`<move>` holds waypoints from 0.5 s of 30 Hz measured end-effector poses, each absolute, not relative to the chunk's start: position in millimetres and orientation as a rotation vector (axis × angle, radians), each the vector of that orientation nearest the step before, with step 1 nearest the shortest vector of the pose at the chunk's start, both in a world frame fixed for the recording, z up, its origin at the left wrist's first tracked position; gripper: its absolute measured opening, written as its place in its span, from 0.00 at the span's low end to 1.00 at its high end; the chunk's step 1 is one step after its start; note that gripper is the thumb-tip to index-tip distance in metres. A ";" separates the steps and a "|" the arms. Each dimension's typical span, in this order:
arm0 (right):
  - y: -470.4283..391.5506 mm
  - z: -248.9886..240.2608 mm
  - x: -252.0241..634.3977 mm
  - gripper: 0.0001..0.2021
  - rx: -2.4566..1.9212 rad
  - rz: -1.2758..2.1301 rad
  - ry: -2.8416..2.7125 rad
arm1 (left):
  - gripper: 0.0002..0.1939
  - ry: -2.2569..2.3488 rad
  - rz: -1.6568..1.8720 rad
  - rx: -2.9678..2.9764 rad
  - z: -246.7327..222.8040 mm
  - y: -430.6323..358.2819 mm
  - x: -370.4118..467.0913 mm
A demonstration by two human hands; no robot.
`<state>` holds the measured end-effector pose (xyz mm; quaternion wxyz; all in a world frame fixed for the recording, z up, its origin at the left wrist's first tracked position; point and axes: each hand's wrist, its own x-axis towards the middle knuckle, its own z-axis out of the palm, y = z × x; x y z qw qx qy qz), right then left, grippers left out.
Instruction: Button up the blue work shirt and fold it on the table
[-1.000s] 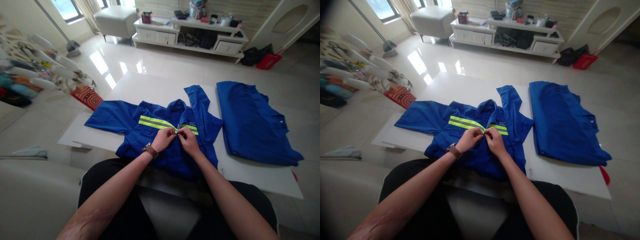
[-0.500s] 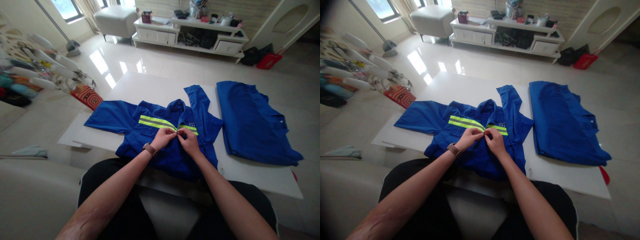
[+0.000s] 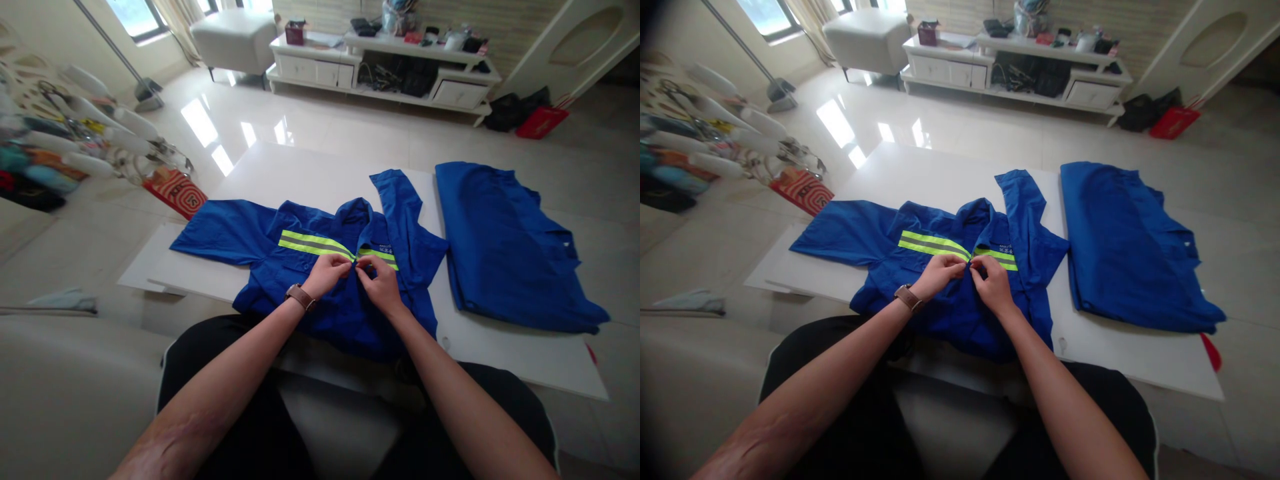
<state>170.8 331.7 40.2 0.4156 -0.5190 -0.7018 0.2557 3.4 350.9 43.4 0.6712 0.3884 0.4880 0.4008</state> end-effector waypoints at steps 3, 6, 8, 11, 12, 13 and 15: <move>332.0 39.6 169.6 0.06 -1.310 0.690 -1.714 | 0.04 1.086 0.906 0.934 41.3 350.3 2.8; 333.1 37.2 168.4 0.09 -1.306 0.732 -1.684 | 0.05 1.073 0.921 0.971 37.0 351.1 2.0; 334.0 35.5 168.2 0.12 -1.326 0.748 -1.666 | 0.06 1.069 0.929 0.982 34.0 352.1 1.6; 334.6 34.6 168.7 0.13 -1.356 0.767 -1.640 | 0.05 1.076 0.932 0.987 31.6 353.1 2.0; 334.5 34.9 168.9 0.14 -1.356 0.768 -1.639 | 0.05 1.079 0.934 0.987 31.7 353.1 2.3; 334.3 35.4 169.0 0.13 -1.354 0.764 -1.643 | 0.05 1.080 0.937 0.985 32.3 352.9 2.6; 333.5 36.6 169.0 0.13 -1.345 0.740 -1.664 | 0.06 1.082 0.939 0.979 34.3 352.2 3.2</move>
